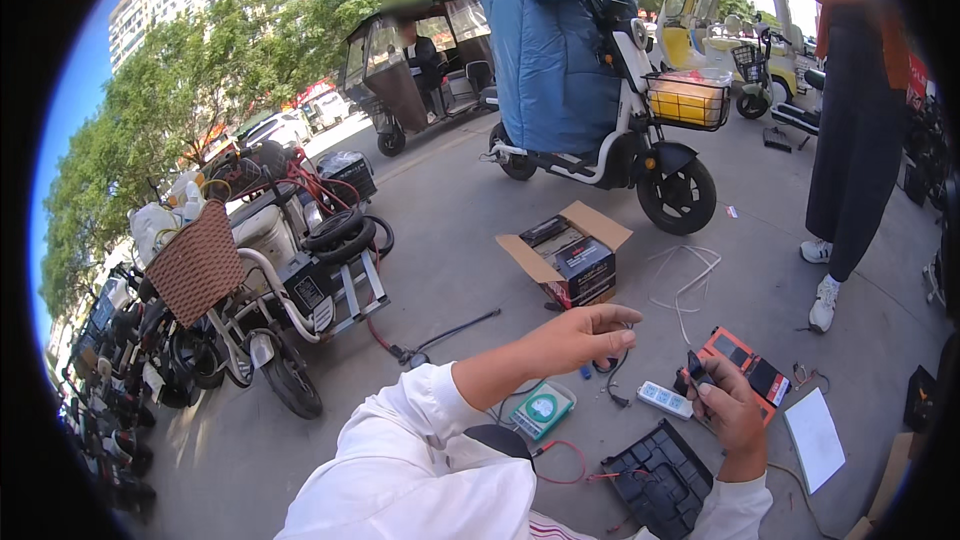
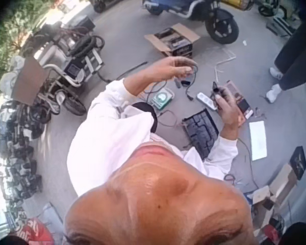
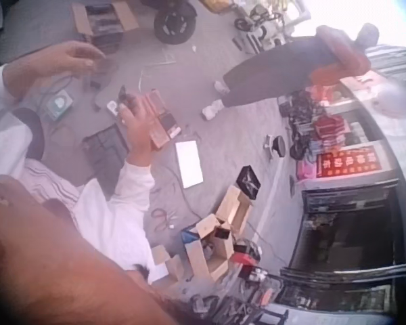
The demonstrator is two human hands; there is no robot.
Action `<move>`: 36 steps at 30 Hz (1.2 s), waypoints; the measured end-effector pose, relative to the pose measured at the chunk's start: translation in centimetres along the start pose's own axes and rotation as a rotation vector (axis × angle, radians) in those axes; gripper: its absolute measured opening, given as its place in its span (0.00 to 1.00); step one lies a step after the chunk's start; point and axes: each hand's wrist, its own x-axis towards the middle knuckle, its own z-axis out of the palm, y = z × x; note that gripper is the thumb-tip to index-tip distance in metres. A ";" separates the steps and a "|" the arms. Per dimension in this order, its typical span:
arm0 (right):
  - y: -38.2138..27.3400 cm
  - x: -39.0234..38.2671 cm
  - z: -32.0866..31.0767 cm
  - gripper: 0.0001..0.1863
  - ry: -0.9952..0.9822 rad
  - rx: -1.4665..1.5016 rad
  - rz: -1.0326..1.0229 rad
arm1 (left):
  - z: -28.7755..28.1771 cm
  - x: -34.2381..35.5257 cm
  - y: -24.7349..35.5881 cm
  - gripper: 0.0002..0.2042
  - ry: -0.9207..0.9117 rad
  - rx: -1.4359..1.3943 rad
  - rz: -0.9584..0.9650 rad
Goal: The person uses a multimeter to test a battery pack inside a three-wheeled vehicle, then removes the pack and continues testing and manipulating wires on the ground. They handle a green battery charger, a red multimeter, and a black battery pack, connecting and disconnecting wires.
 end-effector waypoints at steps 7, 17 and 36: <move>-0.3 0.2 2.9 0.20 -0.073 -0.143 0.059 | 5.3 0.8 -5.3 0.28 0.006 -0.171 0.036; 1.2 0.7 2.9 0.21 -0.079 -0.297 -0.028 | 5.7 1.7 -7.7 0.14 0.115 -0.274 0.102; 2.6 1.8 3.3 0.13 -0.043 -0.421 -0.096 | 4.9 1.6 -8.0 0.10 0.127 -0.271 0.141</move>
